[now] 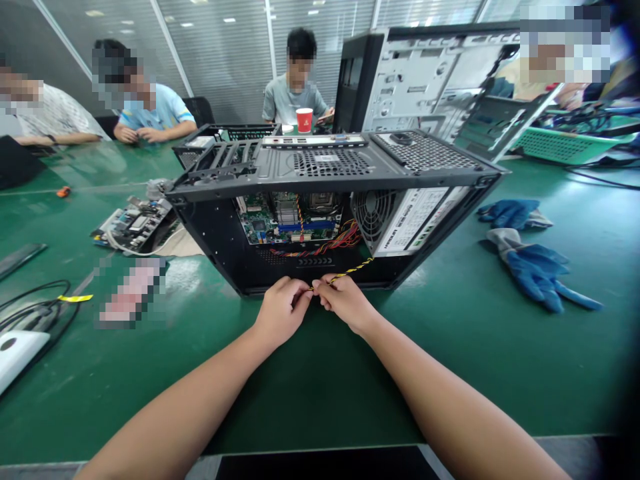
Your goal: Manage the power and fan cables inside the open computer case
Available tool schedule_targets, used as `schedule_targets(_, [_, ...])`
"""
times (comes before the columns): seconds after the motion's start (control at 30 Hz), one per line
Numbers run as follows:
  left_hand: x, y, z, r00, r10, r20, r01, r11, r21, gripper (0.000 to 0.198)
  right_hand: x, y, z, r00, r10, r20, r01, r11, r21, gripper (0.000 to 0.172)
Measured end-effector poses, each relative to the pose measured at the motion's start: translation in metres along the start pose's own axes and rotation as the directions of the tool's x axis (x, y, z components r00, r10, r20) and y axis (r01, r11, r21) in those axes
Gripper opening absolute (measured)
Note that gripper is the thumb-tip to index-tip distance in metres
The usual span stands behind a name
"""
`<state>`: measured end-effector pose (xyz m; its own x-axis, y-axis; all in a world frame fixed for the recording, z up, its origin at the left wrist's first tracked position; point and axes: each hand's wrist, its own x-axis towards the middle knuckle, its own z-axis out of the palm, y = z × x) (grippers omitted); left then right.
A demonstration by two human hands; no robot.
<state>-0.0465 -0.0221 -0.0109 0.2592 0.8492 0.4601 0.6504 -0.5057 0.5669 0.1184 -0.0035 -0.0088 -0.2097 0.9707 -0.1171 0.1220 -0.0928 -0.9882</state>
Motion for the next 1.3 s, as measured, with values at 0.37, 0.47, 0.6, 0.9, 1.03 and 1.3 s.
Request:
schedule_targets(0.37, [-0.0043,-0.0042,0.0,0.99,0.138,-0.022,-0.132,0.974,0.183,0.013,0.0009,0.002,0.0001,1.0,0.009,-0.008,-0.009,1.0,-0.016,0.028])
schedule_targets(0.47, [-0.0051,-0.0053,0.0004,0.988,0.149,-0.026,-0.142,0.973,0.183,0.015,0.001,0.0019,0.0001,1.0,0.014,-0.008,-0.014,1.0,-0.022,0.029])
schedule_targets(0.6, [-0.0053,-0.0057,0.0006,0.989,0.15,-0.007,-0.146,0.969,0.199,0.016,0.0003,0.001,0.0002,1.0,0.024,-0.006,-0.024,0.999,-0.029,0.03])
schedule_targets(0.9, [-0.0039,-0.0039,0.0005,0.993,0.107,0.046,-0.113,0.982,0.154,0.01,0.0004,0.0027,-0.0001,1.0,-0.031,-0.004,0.03,0.994,-0.108,0.031])
schedule_targets(1.03, [-0.001,-0.0014,-0.0005,0.996,0.061,0.059,-0.066,0.995,0.074,0.012,0.0012,0.004,-0.0008,0.999,-0.036,0.012,0.037,0.99,-0.137,0.029])
schedule_targets(1.3, [-0.0004,-0.0022,-0.0009,0.994,0.074,0.082,-0.083,0.99,0.116,0.015,0.0,0.0028,-0.0002,1.0,-0.027,0.006,0.028,0.986,-0.165,0.029])
